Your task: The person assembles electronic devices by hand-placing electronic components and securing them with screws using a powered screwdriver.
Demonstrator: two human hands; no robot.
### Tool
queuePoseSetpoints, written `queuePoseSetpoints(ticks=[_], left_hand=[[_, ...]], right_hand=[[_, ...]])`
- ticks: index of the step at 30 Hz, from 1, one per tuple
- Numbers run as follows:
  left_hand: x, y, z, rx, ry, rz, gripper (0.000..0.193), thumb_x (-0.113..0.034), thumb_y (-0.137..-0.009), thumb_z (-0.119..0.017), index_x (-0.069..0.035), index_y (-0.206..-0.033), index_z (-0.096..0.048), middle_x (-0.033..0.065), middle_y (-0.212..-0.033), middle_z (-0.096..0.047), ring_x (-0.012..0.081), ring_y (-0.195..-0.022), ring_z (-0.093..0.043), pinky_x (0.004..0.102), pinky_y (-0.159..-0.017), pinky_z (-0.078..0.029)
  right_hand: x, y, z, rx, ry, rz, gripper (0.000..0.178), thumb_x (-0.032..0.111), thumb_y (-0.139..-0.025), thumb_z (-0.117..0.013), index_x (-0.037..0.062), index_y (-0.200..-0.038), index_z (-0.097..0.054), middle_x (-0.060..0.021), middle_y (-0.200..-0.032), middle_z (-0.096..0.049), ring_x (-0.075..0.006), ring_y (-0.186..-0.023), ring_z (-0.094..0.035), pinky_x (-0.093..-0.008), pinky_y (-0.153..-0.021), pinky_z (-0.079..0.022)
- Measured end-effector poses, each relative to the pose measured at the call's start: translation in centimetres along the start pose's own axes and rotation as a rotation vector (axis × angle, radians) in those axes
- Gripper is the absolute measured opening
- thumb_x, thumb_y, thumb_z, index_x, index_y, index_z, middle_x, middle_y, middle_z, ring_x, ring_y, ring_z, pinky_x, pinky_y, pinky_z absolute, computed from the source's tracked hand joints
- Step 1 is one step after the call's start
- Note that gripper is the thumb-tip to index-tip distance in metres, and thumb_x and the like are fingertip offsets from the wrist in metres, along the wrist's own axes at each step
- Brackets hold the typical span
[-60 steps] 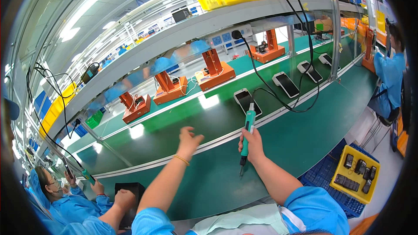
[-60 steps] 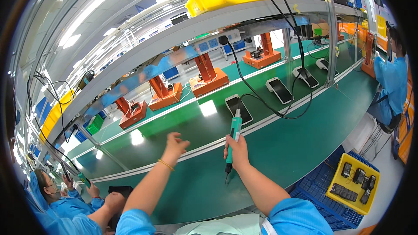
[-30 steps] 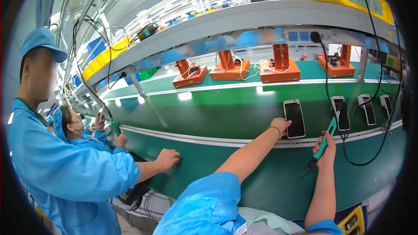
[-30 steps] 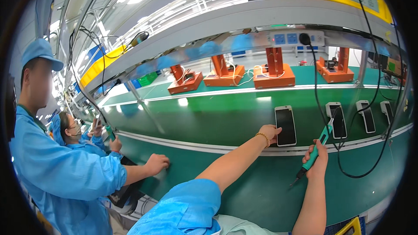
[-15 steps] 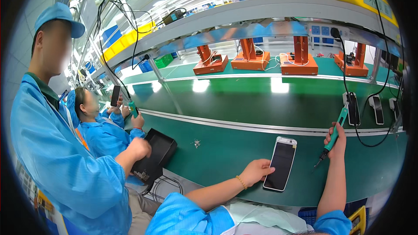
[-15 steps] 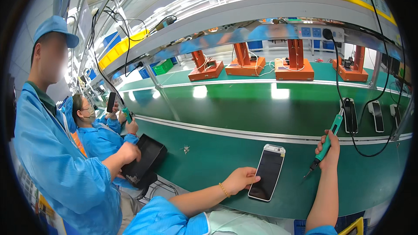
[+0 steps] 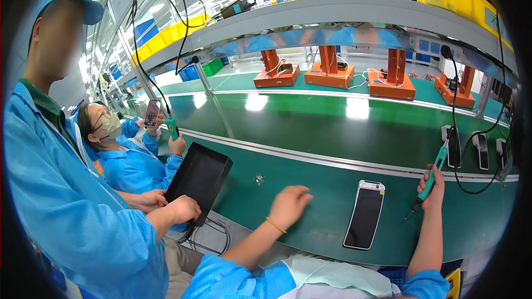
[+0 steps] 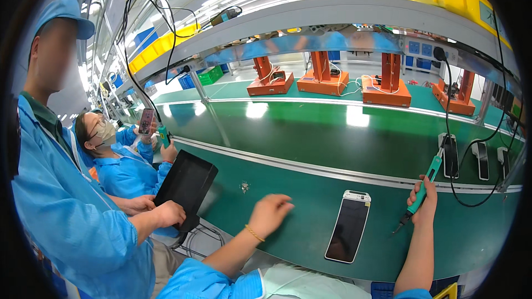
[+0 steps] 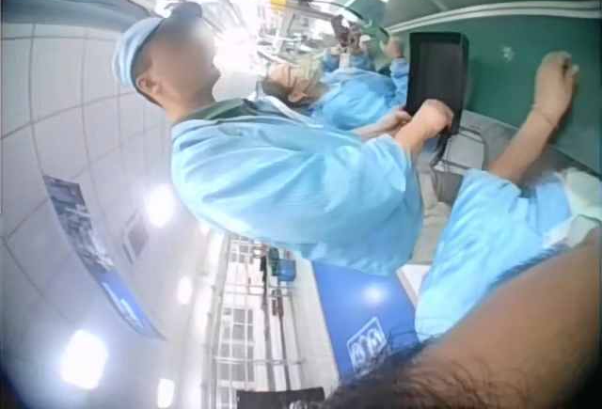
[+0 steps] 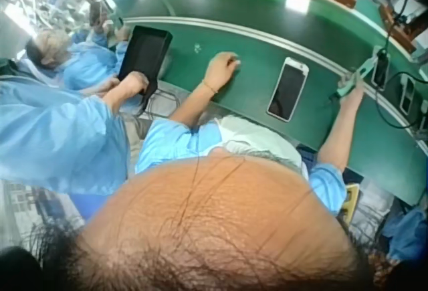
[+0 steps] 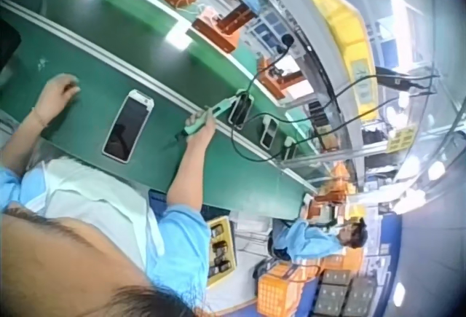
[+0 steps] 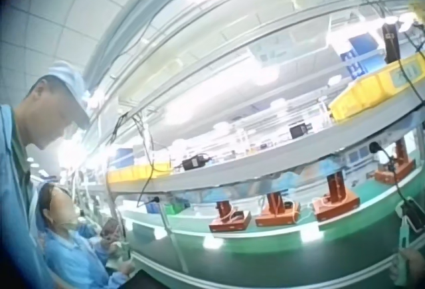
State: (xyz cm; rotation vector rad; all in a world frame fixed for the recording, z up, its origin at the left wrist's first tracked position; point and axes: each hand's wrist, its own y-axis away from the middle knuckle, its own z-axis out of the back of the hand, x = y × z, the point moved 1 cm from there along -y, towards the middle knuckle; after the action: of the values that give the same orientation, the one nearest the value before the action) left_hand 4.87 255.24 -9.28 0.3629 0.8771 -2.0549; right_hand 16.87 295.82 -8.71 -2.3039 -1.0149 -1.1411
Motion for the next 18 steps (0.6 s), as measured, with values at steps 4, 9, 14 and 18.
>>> queuePoseSetpoints(ticks=[4, 9, 14, 18], left_hand=[[8.4, 0.0, 3.4, -0.253, -0.258, 0.067, 0.012, 0.001, -0.075, -0.067, -0.003, -0.087, -0.065, 0.0140, -0.086, -0.061, 0.0303, -0.082, -0.060, 0.0385, -0.074, -0.050], [12.0, -0.6, 4.4, -0.232, -0.285, 0.241, 0.011, -0.004, -0.076, -0.070, -0.004, -0.086, -0.066, 0.0128, -0.090, -0.058, 0.0314, -0.089, -0.056, 0.0393, -0.079, -0.047], [11.9, -1.5, 4.4, -0.152, -0.296, 0.277, 0.013, -0.012, -0.077, -0.073, -0.006, -0.086, -0.066, 0.0113, -0.090, -0.057, 0.0314, -0.093, -0.054, 0.0399, -0.082, -0.047], [12.2, -1.8, 3.9, -0.129, -0.365, 0.294, 0.010, -0.012, -0.078, -0.071, -0.006, -0.084, -0.066, 0.0114, -0.090, -0.056, 0.0316, -0.091, -0.054, 0.0408, -0.081, -0.046]], right_hand=[[-0.4, -0.4, -0.3, -0.001, 0.009, -0.020, 0.030, 0.032, -0.093, -0.056, 0.0070, -0.108, -0.048, 0.0003, -0.072, -0.047, -0.0087, -0.050, -0.043, -0.0243, -0.041, -0.034], [-0.7, -0.4, -0.4, -0.002, 0.024, -0.037, 0.029, 0.032, -0.093, -0.055, 0.0076, -0.108, -0.048, 0.0004, -0.071, -0.047, -0.0086, -0.049, -0.043, -0.0243, -0.040, -0.034], [-0.6, -0.4, -0.2, -0.017, 0.028, -0.035, 0.028, 0.031, -0.094, -0.055, 0.0078, -0.108, -0.048, -0.0004, -0.071, -0.047, -0.0094, -0.048, -0.043, -0.0247, -0.040, -0.033], [-0.2, -0.2, -0.3, -0.038, 0.029, -0.019, 0.029, 0.031, -0.094, -0.055, 0.0073, -0.109, -0.048, -0.0009, -0.071, -0.047, -0.0099, -0.047, -0.043, -0.0250, -0.040, -0.033]])
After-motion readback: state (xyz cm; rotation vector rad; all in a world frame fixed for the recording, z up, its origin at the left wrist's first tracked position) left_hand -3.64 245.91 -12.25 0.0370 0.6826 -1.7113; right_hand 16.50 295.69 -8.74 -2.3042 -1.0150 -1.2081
